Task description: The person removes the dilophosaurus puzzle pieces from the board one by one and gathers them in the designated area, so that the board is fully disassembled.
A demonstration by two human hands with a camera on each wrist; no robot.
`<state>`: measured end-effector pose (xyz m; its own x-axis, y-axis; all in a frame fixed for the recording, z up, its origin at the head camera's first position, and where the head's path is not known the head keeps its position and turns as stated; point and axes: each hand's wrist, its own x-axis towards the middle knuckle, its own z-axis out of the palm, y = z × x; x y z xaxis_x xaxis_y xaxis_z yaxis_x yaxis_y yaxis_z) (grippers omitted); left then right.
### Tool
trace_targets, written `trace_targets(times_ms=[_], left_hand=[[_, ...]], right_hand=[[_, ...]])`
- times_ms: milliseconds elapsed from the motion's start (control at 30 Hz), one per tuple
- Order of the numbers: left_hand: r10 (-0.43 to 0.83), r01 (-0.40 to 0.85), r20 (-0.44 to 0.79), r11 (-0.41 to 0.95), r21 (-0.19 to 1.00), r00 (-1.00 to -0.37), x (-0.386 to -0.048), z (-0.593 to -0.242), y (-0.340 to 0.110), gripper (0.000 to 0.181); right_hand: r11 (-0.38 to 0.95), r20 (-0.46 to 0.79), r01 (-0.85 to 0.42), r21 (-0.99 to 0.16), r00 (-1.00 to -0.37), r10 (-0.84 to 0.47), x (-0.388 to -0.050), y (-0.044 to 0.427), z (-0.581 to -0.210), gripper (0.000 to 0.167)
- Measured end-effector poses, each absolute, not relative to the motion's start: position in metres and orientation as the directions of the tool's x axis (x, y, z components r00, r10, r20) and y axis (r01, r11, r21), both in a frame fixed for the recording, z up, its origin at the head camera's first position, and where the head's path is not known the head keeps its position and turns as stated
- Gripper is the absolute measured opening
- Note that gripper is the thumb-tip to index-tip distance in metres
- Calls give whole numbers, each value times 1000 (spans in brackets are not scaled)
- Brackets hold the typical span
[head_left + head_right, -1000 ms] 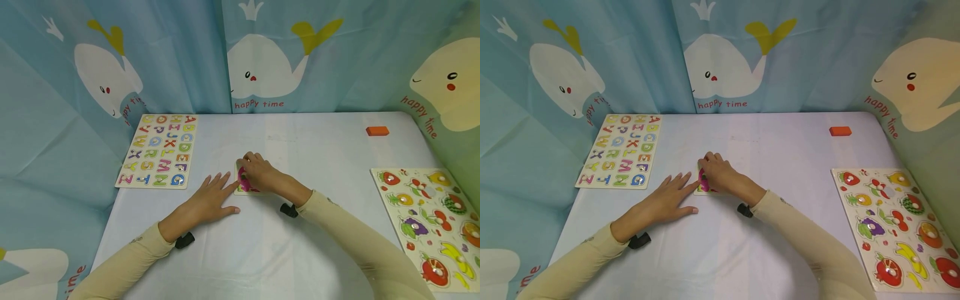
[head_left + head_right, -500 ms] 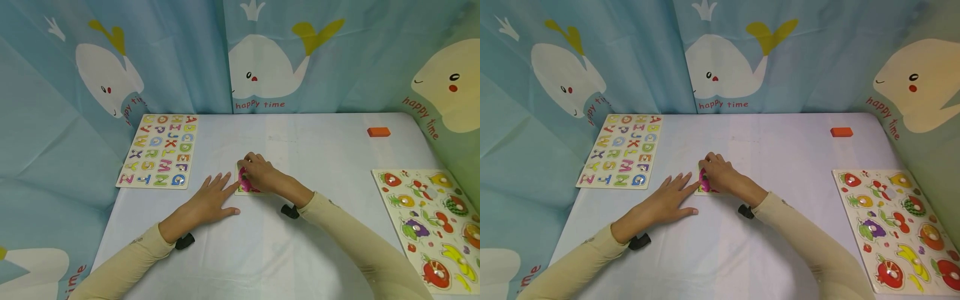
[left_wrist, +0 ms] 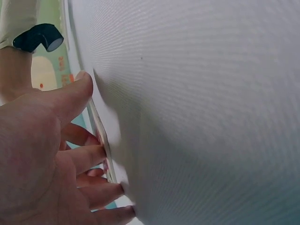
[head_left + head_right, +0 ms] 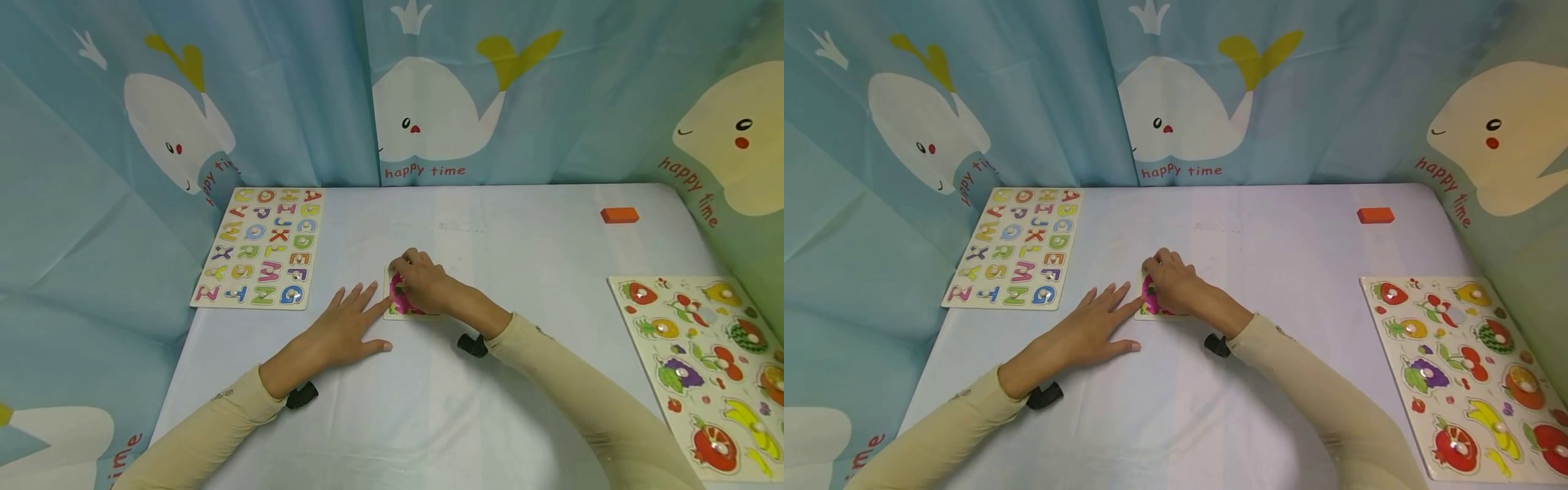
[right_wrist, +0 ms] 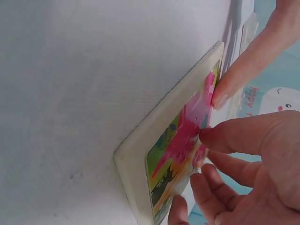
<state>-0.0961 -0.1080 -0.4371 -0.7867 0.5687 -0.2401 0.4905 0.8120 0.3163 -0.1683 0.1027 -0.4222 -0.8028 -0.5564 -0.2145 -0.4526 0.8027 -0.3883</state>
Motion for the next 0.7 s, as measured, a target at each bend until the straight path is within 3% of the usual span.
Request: trace_targets(times_ms=[300,700], left_hand=[[567,489,-249,814,312,-785,-96,-435,-107,85],[556,476,-261,822,312,-789,-95,-434,-106,85]], right_hand=[[756,-141,-464,-461,-803,-579,-168,107,-426,43],[654,102,-585,-479,-777,-621,-159,111,-428,27]])
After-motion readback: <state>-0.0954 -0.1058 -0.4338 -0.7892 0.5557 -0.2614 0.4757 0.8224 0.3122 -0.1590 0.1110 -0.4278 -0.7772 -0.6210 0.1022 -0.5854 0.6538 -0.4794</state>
